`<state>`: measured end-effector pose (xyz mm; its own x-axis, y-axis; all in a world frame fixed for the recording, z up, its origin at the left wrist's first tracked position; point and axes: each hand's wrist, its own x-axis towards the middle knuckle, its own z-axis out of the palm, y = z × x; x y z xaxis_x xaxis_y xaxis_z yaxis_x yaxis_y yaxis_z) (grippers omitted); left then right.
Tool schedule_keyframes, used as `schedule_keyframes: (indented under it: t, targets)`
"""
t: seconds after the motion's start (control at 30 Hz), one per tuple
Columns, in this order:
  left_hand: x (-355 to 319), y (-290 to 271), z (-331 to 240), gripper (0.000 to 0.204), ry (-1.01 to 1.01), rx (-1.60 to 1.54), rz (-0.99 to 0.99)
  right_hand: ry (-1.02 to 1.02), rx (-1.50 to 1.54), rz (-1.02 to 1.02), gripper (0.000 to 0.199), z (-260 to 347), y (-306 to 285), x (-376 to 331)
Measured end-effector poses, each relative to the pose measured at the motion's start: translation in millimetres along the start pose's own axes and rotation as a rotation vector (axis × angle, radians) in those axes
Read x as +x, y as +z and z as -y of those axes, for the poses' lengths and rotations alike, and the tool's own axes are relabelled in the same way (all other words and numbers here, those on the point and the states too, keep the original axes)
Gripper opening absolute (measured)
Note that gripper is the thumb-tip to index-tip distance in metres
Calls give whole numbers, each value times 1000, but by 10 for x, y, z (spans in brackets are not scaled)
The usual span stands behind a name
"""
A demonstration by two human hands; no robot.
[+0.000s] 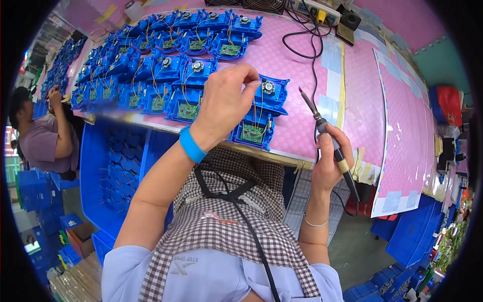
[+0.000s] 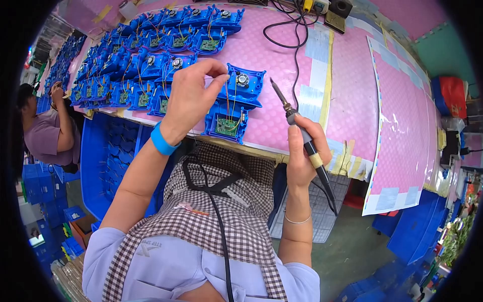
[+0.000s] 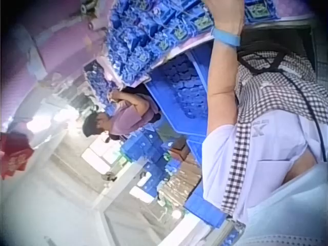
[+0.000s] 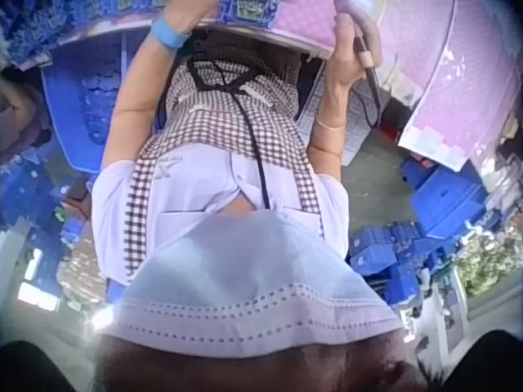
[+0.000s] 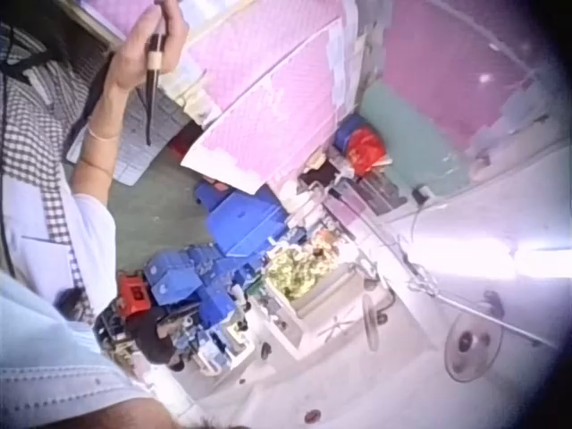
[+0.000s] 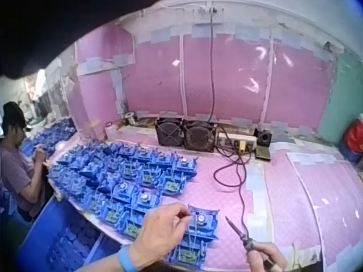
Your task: Soldering electronic components into blue fan assemblies on an assembly line.
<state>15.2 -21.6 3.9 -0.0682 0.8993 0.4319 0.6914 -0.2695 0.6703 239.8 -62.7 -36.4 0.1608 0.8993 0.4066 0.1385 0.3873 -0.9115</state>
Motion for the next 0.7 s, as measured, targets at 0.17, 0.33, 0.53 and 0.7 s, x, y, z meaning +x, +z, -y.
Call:
schedule_keyframes:
  t: [0.17,0.33,0.53,0.7]
  targets:
    - [5,255,120,13,-103,93,130,15,-26,48,20,-4,120,34]
    - [-94,149,132,14,-123,-47,69,23,-55,134,18,4,121,27]
    - [-105,166,178,13,-39,56,126,22,-57,189,16,-17,234,63]
    - [-104,170,177,13,-26,79,129,17,-55,191,17,-29,292,67]
